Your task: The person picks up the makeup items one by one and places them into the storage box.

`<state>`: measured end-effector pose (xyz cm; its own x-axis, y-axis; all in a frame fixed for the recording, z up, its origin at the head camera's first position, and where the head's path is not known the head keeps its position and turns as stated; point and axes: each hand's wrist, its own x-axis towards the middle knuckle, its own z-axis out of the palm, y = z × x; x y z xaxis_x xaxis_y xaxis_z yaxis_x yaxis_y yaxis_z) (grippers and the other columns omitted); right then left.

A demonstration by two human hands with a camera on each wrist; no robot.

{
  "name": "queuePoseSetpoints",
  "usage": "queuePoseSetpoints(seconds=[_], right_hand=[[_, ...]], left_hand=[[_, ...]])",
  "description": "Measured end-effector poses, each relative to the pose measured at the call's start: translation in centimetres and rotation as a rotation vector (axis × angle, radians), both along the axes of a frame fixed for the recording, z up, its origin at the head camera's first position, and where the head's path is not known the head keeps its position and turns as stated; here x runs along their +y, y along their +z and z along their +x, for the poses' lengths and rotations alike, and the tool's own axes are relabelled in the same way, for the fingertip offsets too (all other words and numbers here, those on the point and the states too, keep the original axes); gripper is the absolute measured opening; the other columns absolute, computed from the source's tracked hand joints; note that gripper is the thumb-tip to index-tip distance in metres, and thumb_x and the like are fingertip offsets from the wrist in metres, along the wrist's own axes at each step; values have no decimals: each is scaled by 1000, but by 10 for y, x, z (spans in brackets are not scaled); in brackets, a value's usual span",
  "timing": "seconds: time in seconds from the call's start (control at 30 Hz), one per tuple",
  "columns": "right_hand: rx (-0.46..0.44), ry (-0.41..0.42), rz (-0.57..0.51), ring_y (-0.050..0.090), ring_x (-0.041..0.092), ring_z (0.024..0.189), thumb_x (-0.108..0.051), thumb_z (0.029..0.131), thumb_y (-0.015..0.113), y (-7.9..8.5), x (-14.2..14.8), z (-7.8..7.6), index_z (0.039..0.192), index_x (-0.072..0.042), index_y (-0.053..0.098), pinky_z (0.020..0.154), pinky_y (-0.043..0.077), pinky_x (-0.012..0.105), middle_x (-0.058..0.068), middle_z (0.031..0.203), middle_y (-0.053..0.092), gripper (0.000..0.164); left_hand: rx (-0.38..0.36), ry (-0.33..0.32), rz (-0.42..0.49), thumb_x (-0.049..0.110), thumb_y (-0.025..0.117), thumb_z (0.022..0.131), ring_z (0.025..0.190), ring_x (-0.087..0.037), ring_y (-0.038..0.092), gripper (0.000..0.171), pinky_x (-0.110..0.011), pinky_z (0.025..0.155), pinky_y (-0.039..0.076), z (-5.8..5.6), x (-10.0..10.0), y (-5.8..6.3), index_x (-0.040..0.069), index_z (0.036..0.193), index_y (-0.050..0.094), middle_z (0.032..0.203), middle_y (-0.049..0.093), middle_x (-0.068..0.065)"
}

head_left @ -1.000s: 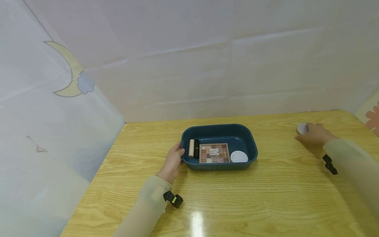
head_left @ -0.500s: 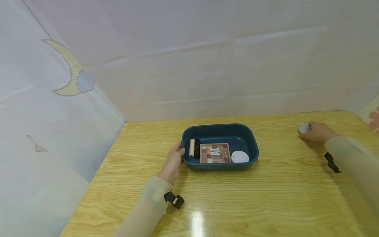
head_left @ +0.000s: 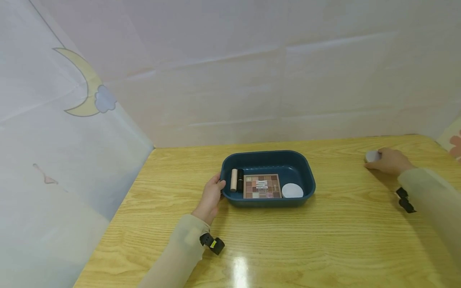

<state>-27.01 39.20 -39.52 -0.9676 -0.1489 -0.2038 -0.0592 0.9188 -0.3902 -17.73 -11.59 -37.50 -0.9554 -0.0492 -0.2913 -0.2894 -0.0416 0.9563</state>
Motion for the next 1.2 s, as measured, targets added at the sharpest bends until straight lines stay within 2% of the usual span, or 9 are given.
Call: queuePoseSetpoints(seconds=[0.43,0.57,0.7,0.83,1.2], right_hand=[[70,14,-34,46,65,102,-28,94,62,1,-10,14,123,34,32,80,44,65,53,119,39,75],[56,-7,-66,43,65,105,-32,93,63,2,-12,19,126,33,29,82,42,68,53,122,36,80],[30,-37,-115,36,66,110,-35,93,62,7,-20,27,132,32,23,87,37,71,54,127,28,87],[27,-43,-154,33,66,113,-33,95,60,15,-28,36,133,31,20,88,36,71,54,129,26,85],[49,-26,-166,33,67,112,-31,98,56,30,-40,53,136,29,19,84,38,70,54,130,25,80]], left_hand=[[6,-12,-19,6,34,105,134,-35,39,46,-49,108,32,1,-2,-1,-4,149,31,148,38,-23],[13,-19,-19,7,34,105,135,-35,38,45,-50,108,32,2,-1,0,-4,149,31,149,38,-23],[21,-19,-19,7,34,105,135,-35,38,45,-50,108,32,2,0,0,-4,149,31,149,37,-23],[17,-12,-20,7,34,105,135,-35,38,45,-50,108,32,1,0,-1,-4,148,32,149,37,-23],[9,-17,-12,7,34,105,137,-34,35,46,-49,110,31,0,2,2,-4,149,30,150,35,-22]])
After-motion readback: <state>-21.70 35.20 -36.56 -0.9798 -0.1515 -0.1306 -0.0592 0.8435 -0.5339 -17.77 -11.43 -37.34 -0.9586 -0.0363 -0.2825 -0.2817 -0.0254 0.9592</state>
